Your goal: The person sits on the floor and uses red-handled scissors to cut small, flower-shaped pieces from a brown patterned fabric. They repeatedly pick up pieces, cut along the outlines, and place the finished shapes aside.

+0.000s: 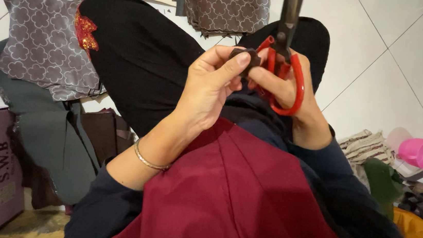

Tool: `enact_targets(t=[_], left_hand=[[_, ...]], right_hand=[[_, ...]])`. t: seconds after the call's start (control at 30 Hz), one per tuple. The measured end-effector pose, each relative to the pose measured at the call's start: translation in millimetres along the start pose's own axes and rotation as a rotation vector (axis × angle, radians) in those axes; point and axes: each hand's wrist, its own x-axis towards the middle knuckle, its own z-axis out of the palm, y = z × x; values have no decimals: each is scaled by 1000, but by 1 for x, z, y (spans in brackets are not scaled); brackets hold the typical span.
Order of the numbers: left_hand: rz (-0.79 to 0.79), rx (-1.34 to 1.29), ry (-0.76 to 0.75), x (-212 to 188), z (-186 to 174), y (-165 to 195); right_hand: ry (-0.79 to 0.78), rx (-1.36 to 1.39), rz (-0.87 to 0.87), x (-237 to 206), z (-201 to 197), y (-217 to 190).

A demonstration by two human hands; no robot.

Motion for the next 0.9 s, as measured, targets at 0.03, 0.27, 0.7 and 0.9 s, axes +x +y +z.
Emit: enact_targets(t=[0.03, 0.27, 0.7, 0.9], left_hand=[[-20, -18, 6, 2, -3, -1], [-108, -93, -2, 3, -17, 11], [-43, -68, -7, 8, -26, 11], [136, 7, -99, 5, -19, 5]], right_hand=[[19, 22, 17, 1, 2, 1], [52, 121, 47, 12, 2, 8], [89, 104, 118, 14, 9, 16], [111, 143, 133, 9, 17, 18]])
